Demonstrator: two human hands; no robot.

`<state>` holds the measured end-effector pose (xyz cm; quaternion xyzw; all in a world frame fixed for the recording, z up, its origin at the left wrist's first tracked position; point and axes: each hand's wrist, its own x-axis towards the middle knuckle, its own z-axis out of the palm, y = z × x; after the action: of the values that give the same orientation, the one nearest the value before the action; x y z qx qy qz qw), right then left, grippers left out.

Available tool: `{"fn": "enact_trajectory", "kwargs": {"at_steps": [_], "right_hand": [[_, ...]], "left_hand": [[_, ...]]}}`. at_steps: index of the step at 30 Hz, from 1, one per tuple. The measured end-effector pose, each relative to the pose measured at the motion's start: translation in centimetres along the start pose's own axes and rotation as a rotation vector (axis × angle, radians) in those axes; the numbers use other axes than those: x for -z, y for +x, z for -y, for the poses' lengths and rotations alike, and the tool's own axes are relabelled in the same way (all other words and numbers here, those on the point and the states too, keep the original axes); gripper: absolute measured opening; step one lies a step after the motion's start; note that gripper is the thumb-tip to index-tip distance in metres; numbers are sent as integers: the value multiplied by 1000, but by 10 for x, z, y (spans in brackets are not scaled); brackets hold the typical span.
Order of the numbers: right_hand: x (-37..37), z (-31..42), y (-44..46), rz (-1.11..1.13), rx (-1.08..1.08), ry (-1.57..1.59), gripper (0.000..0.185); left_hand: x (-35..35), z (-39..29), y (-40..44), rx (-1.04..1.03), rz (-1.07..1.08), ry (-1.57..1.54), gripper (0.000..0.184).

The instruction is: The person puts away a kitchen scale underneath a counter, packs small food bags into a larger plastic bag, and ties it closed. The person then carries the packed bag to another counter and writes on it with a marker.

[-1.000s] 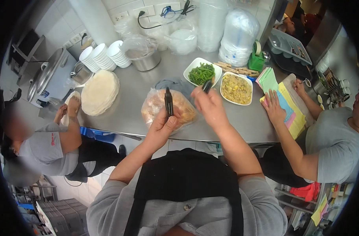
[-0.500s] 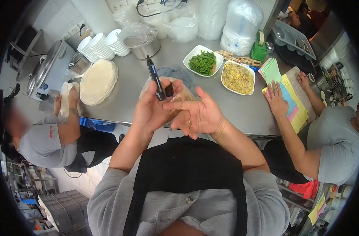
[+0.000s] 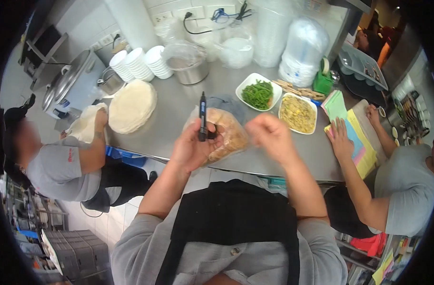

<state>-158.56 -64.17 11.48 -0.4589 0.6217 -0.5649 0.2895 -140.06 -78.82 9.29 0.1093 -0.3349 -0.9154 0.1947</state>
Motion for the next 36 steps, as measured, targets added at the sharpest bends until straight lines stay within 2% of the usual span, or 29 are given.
{"fn": "enact_trajectory", "kwargs": {"at_steps": [1, 3, 4, 6, 10, 12, 13, 14, 16, 17, 18, 19, 20, 21, 22, 23, 24, 25, 26, 28, 30, 34, 36], "right_hand": [[-2, 12, 3, 4, 2, 10, 25], [1, 30, 8, -202, 450, -460, 19], [0, 30, 9, -214, 440, -468, 19], [-11, 28, 13, -120, 791, -927, 13], [-47, 24, 12, -133, 658, -925, 26], [-50, 18, 14, -67, 705, -977, 42], [-50, 16, 15, -54, 730, -943, 50], [-47, 11, 18, -48, 727, -939, 50], [-43, 10, 26, -260, 775, -810, 45], [-42, 12, 26, -340, 745, -553, 33], [-41, 10, 24, -331, 739, -559, 33], [-39, 7, 19, -316, 408, -196, 26], [-41, 5, 14, -293, 71, 160, 19], [-60, 4, 12, -325, 127, 270, 14], [-75, -6, 14, -319, 123, 265, 14], [-89, -22, 16, -233, 148, 186, 13], [-99, -29, 18, -146, 175, 106, 12], [-103, -32, 21, -139, 173, 101, 12], [-106, -33, 26, -124, 109, -15, 13], [-108, -31, 36, -106, 51, -137, 15], [-110, -31, 44, -179, -4, -243, 16], [-129, -42, 55, -169, -24, -266, 16], [-141, -46, 50, -109, 205, -277, 15]], "left_hand": [[0, -1, -3, -2, -8, 7, 39], [-2, 4, -5, 35, 2, 169, 38], [-5, 7, -6, 49, 13, 167, 38], [-13, 11, -12, 64, 3, 287, 39], [-21, 8, -24, 148, 32, 365, 42], [-26, 4, -28, 205, 72, 667, 41], [-26, 4, -30, 234, 77, 718, 39], [-23, 3, -34, 237, 72, 715, 39], [-15, 1, -45, -306, 196, 1085, 37], [-6, -7, -51, -285, 16, 1151, 33], [3, -16, -52, -304, -195, 1332, 33], [11, -23, -49, -316, -414, 1506, 36], [21, -25, -46, -310, -418, 1497, 36], [37, -22, -42, -452, -413, 1638, 43], [48, -21, -38, -599, -406, 1775, 52], [55, -19, -33, -597, -415, 1767, 52], [57, -15, -26, -611, -333, 1821, 61], [59, -12, -23, -624, -249, 1873, 71], [62, -8, -22, -624, -256, 1866, 71], [66, -7, -20, -385, -366, 1843, 85], [70, -8, -21, -358, -377, 1790, 90], [80, -4, -27, -329, -380, 1744, 99], [82, -2, -29, -354, -394, 1771, 100]]}}
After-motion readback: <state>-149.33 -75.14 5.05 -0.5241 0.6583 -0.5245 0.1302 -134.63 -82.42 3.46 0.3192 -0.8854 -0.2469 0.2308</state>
